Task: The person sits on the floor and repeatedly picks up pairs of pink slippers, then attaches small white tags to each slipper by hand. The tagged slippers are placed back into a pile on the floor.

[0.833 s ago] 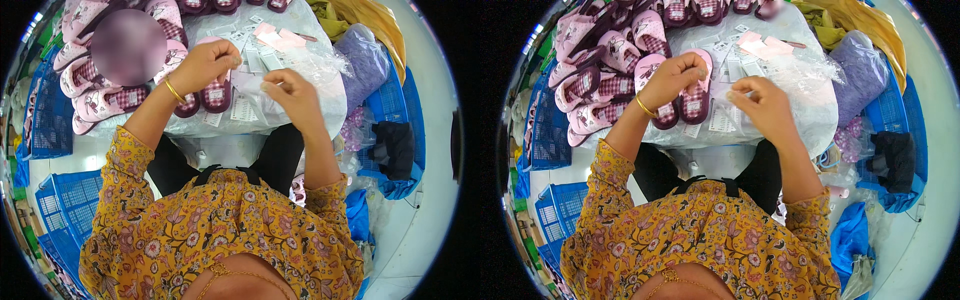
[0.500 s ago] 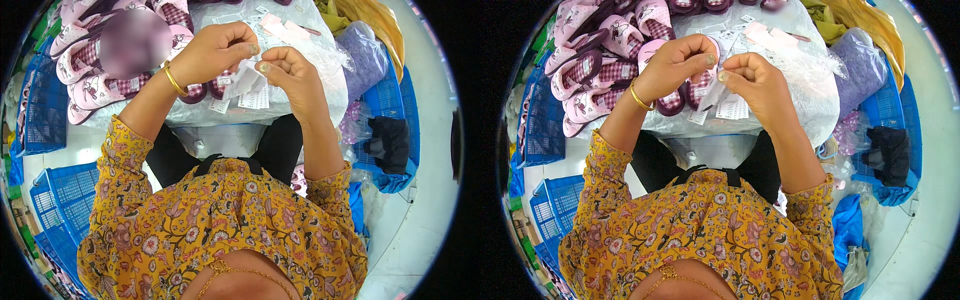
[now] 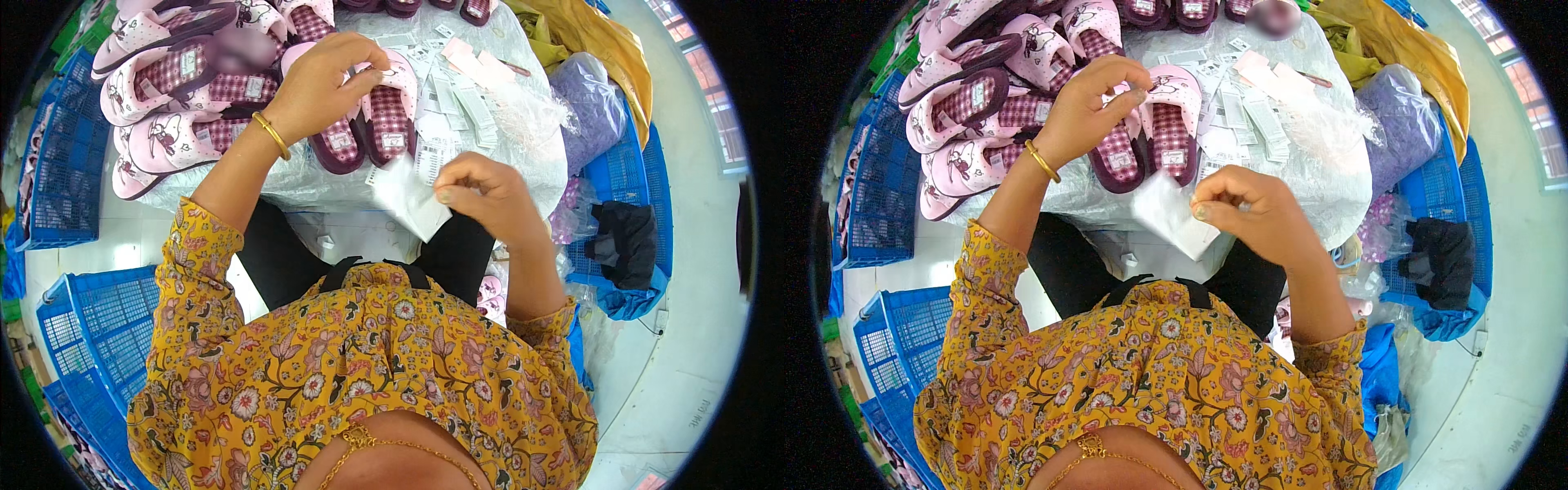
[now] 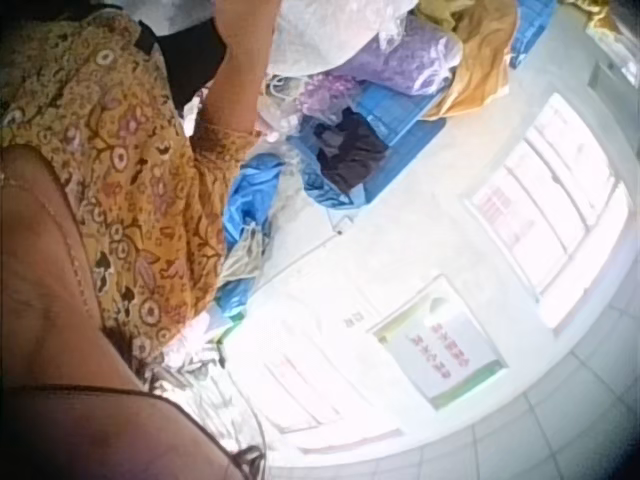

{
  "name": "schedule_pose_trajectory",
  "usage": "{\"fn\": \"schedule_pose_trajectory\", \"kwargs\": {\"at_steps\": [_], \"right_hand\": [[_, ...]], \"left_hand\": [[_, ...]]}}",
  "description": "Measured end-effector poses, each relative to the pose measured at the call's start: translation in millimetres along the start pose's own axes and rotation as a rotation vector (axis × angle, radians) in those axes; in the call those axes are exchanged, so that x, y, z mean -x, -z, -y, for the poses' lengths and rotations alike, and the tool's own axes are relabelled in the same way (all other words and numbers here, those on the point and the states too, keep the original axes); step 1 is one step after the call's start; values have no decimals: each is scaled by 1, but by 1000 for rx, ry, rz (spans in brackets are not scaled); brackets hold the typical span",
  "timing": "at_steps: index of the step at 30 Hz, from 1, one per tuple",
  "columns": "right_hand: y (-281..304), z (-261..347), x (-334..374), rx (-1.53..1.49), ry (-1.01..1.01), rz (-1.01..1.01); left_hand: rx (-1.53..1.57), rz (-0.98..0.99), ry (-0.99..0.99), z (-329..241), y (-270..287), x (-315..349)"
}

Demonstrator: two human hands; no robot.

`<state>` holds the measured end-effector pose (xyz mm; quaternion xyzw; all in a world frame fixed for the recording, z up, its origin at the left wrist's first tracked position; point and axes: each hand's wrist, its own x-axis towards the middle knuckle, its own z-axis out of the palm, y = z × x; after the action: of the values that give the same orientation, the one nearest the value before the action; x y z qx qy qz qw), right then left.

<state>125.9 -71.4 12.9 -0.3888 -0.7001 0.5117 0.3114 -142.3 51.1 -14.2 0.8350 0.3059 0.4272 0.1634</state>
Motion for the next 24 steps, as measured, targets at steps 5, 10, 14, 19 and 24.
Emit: {"fn": "schedule_pose_trajectory", "kwargs": {"at_steps": [5, 10, 14, 19, 24], "right_hand": [[-17, -11, 2, -60, 213, -117], [-23, -20, -10, -389, 132, -122], [-33, -45, -49, -469, -45, -242], [-45, -76, -96, -258, -135, -404], [-55, -90, -114, 102, -239, -516]], "left_hand": [[-250, 47, -173, 30, 6, 14], [-287, 151, -224, 39, -5, 19], [-393, 193, -250, 43, -21, 19], [-456, 271, -141, 57, -36, 21], [-432, 310, 59, 55, -42, 15]]}}
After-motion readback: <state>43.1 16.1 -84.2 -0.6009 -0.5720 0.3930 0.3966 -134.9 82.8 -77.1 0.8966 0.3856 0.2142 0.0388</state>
